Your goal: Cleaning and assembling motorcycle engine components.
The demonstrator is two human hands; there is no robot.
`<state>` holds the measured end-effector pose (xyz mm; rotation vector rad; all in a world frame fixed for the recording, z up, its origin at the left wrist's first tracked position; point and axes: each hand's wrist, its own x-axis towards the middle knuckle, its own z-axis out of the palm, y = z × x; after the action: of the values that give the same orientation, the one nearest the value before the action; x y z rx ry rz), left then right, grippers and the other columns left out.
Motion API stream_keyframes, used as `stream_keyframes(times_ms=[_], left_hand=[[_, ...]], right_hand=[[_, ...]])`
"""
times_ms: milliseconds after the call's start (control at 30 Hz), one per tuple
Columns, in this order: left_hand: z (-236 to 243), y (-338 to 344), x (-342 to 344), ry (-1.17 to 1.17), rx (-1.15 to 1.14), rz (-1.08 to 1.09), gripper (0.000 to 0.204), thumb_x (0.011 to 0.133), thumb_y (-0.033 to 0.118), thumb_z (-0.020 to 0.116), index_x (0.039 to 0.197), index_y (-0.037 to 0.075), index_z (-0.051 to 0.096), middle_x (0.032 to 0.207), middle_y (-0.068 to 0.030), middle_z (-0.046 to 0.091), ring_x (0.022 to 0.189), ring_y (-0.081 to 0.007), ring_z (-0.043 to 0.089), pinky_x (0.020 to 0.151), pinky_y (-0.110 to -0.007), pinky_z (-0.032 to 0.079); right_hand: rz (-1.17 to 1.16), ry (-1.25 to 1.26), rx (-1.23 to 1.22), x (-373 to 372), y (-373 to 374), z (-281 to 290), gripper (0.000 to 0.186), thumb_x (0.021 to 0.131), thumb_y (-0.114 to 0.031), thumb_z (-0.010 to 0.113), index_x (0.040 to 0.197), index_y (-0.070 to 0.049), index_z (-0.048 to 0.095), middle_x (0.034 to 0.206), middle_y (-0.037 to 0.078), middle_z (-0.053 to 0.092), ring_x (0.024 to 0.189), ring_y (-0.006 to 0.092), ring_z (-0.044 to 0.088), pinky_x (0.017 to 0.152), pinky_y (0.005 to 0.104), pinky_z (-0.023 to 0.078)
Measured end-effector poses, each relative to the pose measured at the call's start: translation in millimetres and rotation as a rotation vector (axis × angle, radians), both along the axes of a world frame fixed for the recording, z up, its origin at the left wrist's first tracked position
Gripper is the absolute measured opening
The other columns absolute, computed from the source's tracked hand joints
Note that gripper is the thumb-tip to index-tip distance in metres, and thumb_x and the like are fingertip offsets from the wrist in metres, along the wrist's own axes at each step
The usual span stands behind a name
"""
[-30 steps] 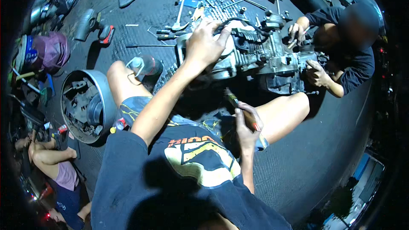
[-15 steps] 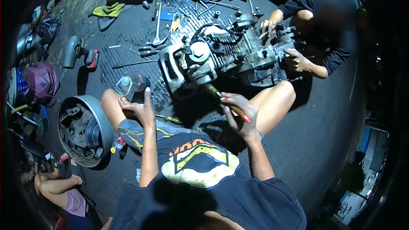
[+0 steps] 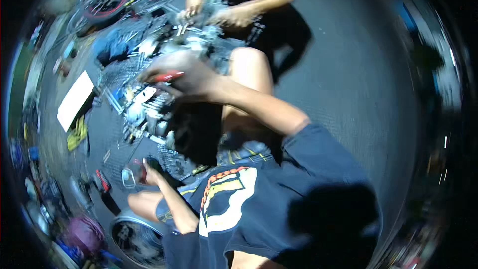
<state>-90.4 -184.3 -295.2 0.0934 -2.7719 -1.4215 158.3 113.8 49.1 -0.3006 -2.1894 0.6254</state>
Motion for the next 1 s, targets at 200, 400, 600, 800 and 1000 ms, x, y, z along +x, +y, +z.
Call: stream_keyframes(times_ms=[200,400,600,800,1000], left_hand=[[21.4,12.8,-12.9,-0.038,0.151,-0.336,0.043,0.079,0.031,0.087,0.106,0.002,0.071,0.108,-0.0151,0.074,0.098,-0.0305,0.070,0.095,-0.047,0.054],[71.0,26.4,23.7,0.049,0.017,-0.780,0.041,0.083,0.028,0.083,0.112,0.003,0.069,0.115,-0.0148,0.072,0.103,-0.0296,0.068,0.098,-0.046,0.052],[122.4,-44.8,31.8,0.144,-0.176,-0.901,0.039,0.087,0.024,0.079,0.118,0.003,0.067,0.121,-0.0145,0.069,0.108,-0.0288,0.066,0.101,-0.045,0.050],[161.9,-10.0,34.4,0.264,-0.292,-0.813,0.038,0.091,0.020,0.075,0.124,0.004,0.065,0.127,-0.0142,0.066,0.114,-0.0279,0.064,0.104,-0.043,0.048],[202.2,22.6,-79.6,0.654,0.362,-0.552,0.072,0.076,0.013,0.090,0.136,-0.001,0.052,0.128,-0.0169,0.064,0.118,-0.0265,0.061,0.102,-0.040,0.048]], right_hand=[[0.637,-0.058,0.396,-144.0,-81.7,85.4,0.024,0.091,-0.030,0.063,0.112,-0.019,0.068,0.101,0.006,0.074,0.092,0.0322,0.070,0.068,0.0461,0.055],[0.468,-0.197,0.429,-170.6,-153.0,120.4,0.022,0.088,-0.026,0.066,0.106,-0.018,0.073,0.097,0.004,0.075,0.090,0.0300,0.071,0.069,0.0467,0.056],[0.522,-0.186,0.328,-154.3,-172.4,138.5,0.020,0.087,-0.026,0.067,0.103,-0.017,0.074,0.095,0.003,0.076,0.090,0.0290,0.072,0.069,0.0463,0.057],[0.748,-0.164,0.407,-146.6,-171.3,183.0,0.018,0.086,-0.025,0.068,0.100,-0.017,0.076,0.093,0.002,0.076,0.089,0.0281,0.073,0.069,0.0460,0.057],[0.136,-0.086,-0.450,-10.3,-49.0,99.0,0.027,0.085,-0.014,0.078,0.110,-0.006,0.074,0.096,0.009,0.077,0.089,0.0162,0.075,0.078,0.0318,0.058]])
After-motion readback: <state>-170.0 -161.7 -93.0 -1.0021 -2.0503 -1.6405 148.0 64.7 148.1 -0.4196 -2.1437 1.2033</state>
